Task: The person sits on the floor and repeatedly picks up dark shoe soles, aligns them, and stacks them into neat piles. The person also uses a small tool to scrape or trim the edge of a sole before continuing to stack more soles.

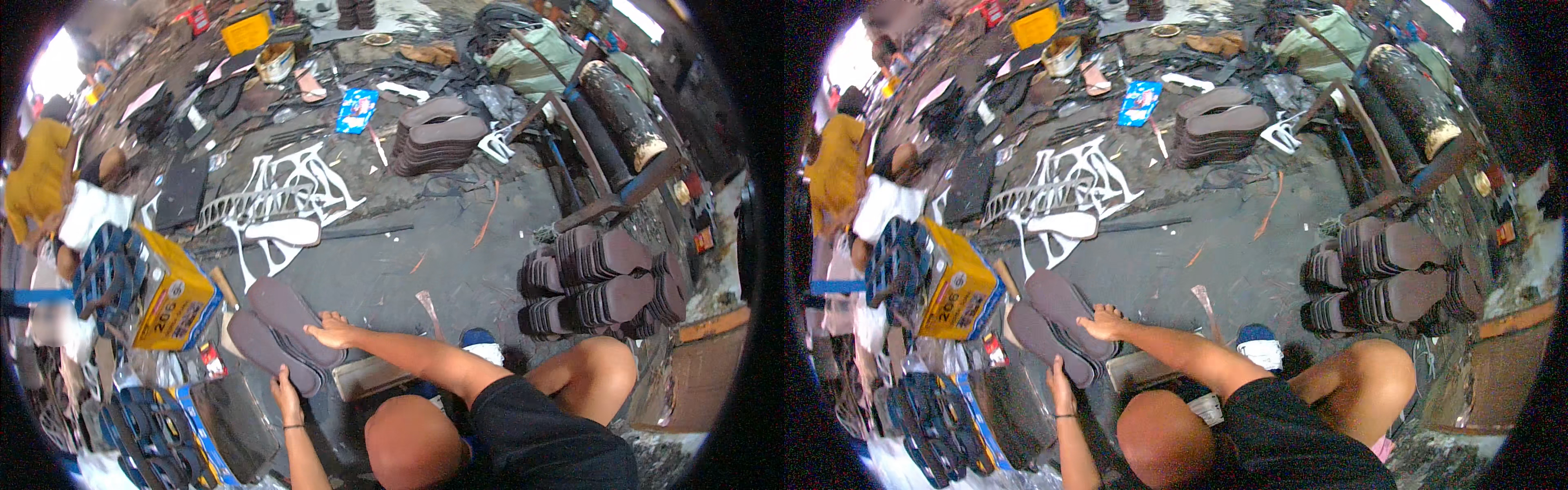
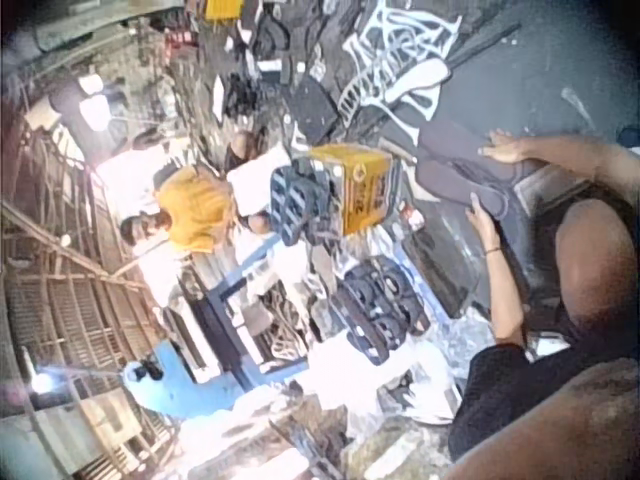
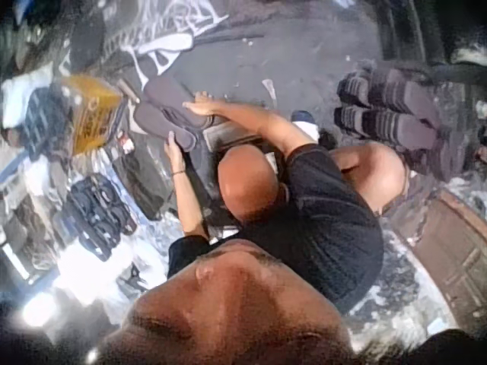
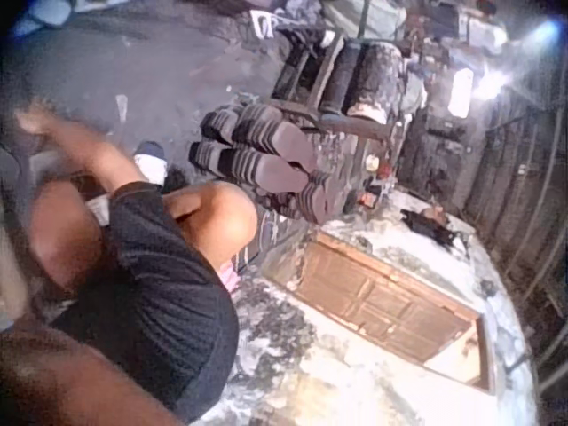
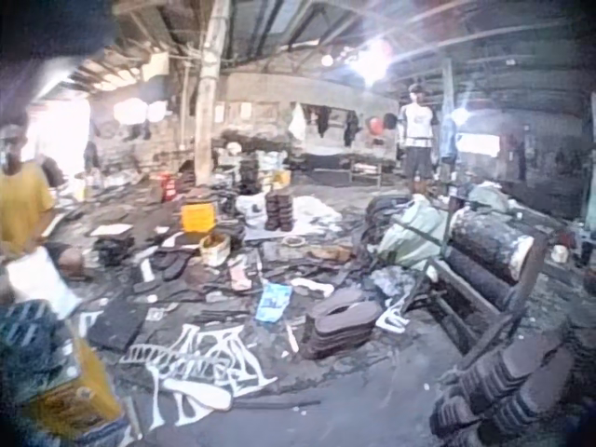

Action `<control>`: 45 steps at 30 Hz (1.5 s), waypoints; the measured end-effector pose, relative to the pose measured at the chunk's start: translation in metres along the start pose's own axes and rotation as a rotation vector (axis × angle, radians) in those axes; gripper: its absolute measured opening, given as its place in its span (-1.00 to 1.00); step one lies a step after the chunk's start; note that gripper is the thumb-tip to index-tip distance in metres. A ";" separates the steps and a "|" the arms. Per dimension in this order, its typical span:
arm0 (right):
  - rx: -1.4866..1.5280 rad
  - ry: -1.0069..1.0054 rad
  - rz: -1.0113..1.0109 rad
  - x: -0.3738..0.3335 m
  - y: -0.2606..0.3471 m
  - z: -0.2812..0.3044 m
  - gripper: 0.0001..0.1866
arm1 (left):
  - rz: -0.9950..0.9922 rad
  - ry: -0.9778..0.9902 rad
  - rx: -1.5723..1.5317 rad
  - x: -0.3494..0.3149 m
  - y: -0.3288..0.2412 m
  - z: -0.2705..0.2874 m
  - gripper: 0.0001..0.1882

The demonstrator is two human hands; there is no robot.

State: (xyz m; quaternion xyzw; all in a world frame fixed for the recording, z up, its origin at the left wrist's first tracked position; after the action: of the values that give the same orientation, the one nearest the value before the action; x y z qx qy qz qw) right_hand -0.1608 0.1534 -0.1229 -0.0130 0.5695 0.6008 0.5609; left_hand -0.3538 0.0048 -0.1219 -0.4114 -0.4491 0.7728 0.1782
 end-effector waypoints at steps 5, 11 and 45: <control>-0.110 -0.341 0.118 0.028 -0.011 0.168 -0.04 | -0.665 -0.263 0.431 -0.030 -0.086 -0.007 -0.34; 0.659 -0.958 -0.199 0.007 -0.095 0.409 -0.31 | -0.774 0.366 0.202 0.010 -0.231 -0.194 -0.46; 1.814 -0.780 0.322 0.034 -0.150 0.460 -0.10 | 0.289 1.530 0.251 0.105 -0.290 -0.700 -0.03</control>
State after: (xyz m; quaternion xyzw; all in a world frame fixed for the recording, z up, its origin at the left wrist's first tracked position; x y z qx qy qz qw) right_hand 0.2172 0.4555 -0.0842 0.6951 0.5839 -0.0297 0.4183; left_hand 0.1137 0.6107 -0.1086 -0.8600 -0.0535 0.3355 0.3806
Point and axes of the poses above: each hand's wrist, its own x-axis towards the middle knuckle, its own z-axis out of the back of the hand, y = z × x, the point moved 6 cm from there along x, towards the middle knuckle, and after that the axes turned 3 degrees about -x, right-handed, at the moved point
